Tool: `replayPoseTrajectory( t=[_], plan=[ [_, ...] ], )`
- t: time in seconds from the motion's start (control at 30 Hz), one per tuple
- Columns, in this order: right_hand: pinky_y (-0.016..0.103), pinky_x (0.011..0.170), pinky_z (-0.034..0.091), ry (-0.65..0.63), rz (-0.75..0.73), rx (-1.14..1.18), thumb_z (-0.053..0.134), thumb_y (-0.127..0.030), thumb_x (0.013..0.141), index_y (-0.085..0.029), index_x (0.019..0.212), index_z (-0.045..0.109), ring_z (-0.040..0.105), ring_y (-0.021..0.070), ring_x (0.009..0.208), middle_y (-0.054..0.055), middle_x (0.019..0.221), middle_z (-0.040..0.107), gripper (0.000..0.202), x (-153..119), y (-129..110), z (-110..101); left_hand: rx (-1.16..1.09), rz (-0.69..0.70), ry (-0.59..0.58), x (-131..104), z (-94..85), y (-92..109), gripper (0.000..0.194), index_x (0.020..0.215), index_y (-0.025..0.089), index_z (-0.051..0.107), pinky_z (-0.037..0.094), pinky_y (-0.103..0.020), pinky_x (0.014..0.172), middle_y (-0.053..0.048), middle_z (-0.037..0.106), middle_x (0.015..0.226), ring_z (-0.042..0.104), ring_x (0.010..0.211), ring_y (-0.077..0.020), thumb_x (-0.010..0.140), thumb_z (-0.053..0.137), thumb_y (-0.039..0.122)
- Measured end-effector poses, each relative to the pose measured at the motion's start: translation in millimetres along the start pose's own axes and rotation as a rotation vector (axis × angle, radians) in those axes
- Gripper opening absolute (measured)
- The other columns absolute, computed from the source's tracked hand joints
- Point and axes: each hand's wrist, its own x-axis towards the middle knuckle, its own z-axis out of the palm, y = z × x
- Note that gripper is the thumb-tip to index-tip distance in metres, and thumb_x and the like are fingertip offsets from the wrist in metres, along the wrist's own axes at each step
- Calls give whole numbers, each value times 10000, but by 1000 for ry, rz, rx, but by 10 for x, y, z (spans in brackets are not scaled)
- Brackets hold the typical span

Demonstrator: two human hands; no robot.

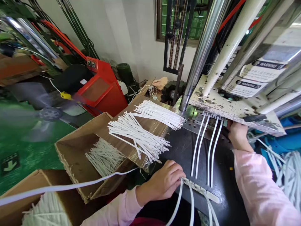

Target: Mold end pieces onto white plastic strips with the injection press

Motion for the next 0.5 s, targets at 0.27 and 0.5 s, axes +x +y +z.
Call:
replayPoseTrajectory(
  t=[0.27, 0.5],
  plan=[
    [218, 386, 226, -185, 144, -161, 749, -618, 724, -242, 734, 459, 332, 79, 409, -94, 490, 414, 475, -1237, -86, -683, -238, 73, 292, 145, -237, 225, 163, 1105, 176, 593, 452, -323, 877, -65, 633, 996, 551, 954, -179, 950, 567, 128],
    [283, 529, 387, -486, 110, -828, 529, -608, 900, -239, 838, 597, 505, 160, 506, -14, 556, 529, 381, -1987, -281, -1187, -50, 136, 359, 448, -443, 181, 161, 1098, 178, 605, 440, -345, 895, -68, 637, 1028, 558, 989, -194, 966, 540, 114]
  ],
)
